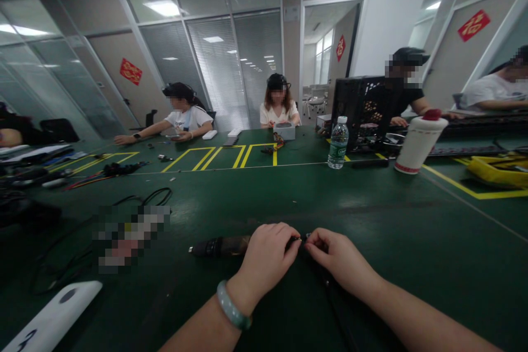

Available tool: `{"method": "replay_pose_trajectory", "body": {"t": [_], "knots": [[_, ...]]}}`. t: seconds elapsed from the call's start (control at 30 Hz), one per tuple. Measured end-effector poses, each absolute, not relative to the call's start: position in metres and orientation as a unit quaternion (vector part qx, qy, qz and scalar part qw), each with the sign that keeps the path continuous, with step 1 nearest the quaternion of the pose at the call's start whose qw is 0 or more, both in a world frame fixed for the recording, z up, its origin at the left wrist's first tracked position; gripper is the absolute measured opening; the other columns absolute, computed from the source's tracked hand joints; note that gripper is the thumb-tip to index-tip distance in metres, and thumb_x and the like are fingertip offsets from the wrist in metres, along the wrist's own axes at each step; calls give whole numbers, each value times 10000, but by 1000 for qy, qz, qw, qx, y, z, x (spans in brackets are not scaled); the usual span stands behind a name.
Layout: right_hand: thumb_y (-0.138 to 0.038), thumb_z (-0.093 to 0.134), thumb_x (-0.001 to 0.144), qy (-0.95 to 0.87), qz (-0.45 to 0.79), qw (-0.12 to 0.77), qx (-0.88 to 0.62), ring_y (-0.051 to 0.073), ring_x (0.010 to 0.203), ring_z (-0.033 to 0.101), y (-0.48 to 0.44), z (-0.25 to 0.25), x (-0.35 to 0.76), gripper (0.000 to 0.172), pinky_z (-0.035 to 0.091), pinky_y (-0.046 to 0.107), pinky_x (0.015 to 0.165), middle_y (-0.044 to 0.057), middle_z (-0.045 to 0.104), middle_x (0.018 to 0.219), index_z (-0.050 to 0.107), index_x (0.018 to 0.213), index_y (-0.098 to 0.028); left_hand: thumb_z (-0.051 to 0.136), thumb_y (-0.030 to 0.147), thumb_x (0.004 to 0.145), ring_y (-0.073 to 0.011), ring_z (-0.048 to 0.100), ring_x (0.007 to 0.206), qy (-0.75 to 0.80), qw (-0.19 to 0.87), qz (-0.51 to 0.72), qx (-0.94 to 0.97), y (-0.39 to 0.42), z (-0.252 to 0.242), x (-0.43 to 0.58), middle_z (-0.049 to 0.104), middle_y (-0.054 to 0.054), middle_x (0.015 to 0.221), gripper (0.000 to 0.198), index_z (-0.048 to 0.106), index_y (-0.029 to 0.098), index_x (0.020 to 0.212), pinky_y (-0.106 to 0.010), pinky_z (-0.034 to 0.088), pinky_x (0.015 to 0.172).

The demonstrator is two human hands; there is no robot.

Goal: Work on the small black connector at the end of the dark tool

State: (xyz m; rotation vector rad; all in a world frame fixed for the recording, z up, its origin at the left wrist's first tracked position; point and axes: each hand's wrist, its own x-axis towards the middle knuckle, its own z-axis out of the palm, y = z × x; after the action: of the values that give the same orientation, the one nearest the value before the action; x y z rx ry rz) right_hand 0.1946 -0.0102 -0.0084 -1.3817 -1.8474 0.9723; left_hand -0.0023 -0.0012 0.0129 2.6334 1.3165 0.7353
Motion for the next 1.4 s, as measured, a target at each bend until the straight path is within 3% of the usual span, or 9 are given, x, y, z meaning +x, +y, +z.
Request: {"method": "replay_pose_trajectory", "body": {"t": [1.07,1.27,1.4], "knots": [[-285,569,923,-712,352,303,-527,159,737,644,-12,-7,195,118,445,224,628,-11,692,823,648,889,-204,474,195,976,-195,606,908,427,47,239,871,-3,19,-4,651,-21,1005,171,624,215,1055,-345,467,815],[-278,572,919,-711,346,298,-534,157,732,641,-13,-3,195,113,438,226,627,-17,692,814,653,885,-207,463,188,970,-198,604,955,410,46,230,881,-3,20,-5,648,-23,1068,199,646,223,1039,-365,459,875],[-278,574,918,-711,348,303,-530,152,720,640,-12,-5,195,113,434,218,614,-22,690,806,653,882,-205,487,166,946,-190,595,981,414,51,239,877,-4,19,-6,641,-4,1103,240,609,245,1138,-361,455,896]]}}
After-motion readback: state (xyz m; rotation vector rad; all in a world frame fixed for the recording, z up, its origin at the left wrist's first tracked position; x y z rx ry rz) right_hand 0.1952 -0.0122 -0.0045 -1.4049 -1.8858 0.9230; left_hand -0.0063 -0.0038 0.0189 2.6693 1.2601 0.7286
